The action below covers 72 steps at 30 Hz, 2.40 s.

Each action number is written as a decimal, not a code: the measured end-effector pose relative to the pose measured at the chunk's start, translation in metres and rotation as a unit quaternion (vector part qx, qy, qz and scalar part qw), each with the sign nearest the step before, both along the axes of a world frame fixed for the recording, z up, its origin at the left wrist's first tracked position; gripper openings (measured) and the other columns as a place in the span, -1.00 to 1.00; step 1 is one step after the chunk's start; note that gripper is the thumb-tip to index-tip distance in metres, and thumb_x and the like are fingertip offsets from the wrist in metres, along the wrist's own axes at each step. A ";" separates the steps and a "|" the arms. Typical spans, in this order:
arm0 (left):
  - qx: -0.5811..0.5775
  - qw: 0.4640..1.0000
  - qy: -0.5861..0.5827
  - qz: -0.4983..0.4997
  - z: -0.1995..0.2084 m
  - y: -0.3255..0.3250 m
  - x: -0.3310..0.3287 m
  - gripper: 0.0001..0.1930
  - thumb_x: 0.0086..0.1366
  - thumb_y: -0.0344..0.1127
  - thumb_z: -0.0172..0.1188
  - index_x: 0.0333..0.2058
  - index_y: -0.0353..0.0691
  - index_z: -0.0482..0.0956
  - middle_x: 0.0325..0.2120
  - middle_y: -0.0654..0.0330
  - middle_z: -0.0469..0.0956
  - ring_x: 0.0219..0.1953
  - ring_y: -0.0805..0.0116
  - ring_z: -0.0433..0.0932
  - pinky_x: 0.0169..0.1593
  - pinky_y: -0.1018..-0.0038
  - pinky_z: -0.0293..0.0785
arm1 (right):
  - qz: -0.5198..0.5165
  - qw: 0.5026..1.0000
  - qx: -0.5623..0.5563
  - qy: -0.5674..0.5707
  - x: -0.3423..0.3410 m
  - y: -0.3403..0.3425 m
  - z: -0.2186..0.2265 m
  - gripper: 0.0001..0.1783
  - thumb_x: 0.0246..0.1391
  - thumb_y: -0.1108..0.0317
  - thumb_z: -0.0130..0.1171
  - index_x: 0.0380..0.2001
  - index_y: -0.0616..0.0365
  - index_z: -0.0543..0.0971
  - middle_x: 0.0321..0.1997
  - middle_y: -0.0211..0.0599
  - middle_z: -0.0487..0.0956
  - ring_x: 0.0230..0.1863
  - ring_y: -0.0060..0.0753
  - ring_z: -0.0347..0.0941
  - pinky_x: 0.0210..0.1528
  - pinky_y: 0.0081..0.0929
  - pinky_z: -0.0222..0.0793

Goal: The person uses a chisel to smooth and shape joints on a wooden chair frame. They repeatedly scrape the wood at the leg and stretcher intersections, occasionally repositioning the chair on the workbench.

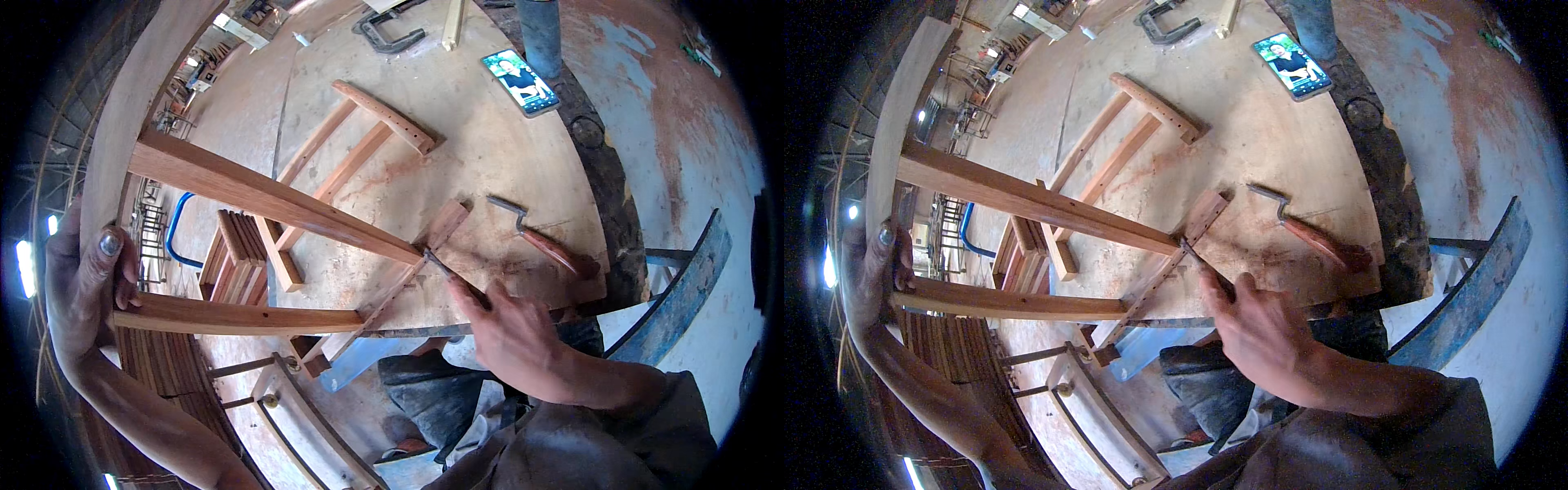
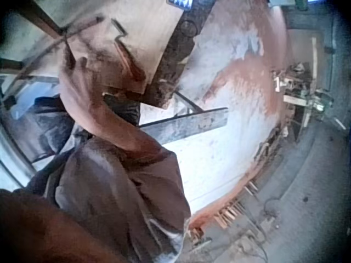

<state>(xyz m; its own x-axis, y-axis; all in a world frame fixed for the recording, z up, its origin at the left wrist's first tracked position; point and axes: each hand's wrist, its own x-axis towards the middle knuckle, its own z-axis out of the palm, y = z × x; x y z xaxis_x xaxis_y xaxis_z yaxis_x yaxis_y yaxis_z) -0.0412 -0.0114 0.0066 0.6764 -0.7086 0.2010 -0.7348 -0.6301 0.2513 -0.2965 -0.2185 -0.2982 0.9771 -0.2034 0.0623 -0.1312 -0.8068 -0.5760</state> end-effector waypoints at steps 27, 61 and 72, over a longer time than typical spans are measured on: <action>0.009 0.994 0.105 0.000 0.019 -0.043 -0.075 -0.48 0.50 0.08 0.15 -0.03 -0.37 0.58 -0.65 0.29 0.50 -0.63 0.56 0.50 -0.57 0.57 0.42 | 0.026 0.995 0.028 -0.088 -0.005 0.021 -0.006 -0.33 0.15 0.50 0.18 0.37 0.09 0.41 -0.32 0.05 0.52 -0.40 0.14 0.56 -0.34 0.00 0.52; -0.018 0.989 0.127 0.077 0.016 -0.044 -0.054 -0.42 0.41 0.16 0.24 -0.08 -0.39 0.60 -0.67 0.24 0.53 -0.69 0.51 0.50 -0.62 0.56 0.43 | -0.044 0.996 -0.063 -0.051 0.021 0.045 -0.009 -0.34 0.04 0.59 0.19 0.29 0.20 0.50 -0.37 0.10 0.54 -0.35 0.17 0.56 -0.26 0.03 0.48; -0.031 0.996 0.078 0.012 0.001 -0.028 -0.036 -0.47 0.39 0.15 0.29 -0.12 -0.32 0.64 -0.66 0.28 0.51 -0.67 0.54 0.44 -0.59 0.55 0.32 | -0.022 0.994 -0.065 -0.085 0.010 0.045 -0.008 -0.37 0.04 0.63 0.17 0.26 0.23 0.51 -0.38 0.21 0.57 -0.36 0.25 0.58 -0.27 0.06 0.54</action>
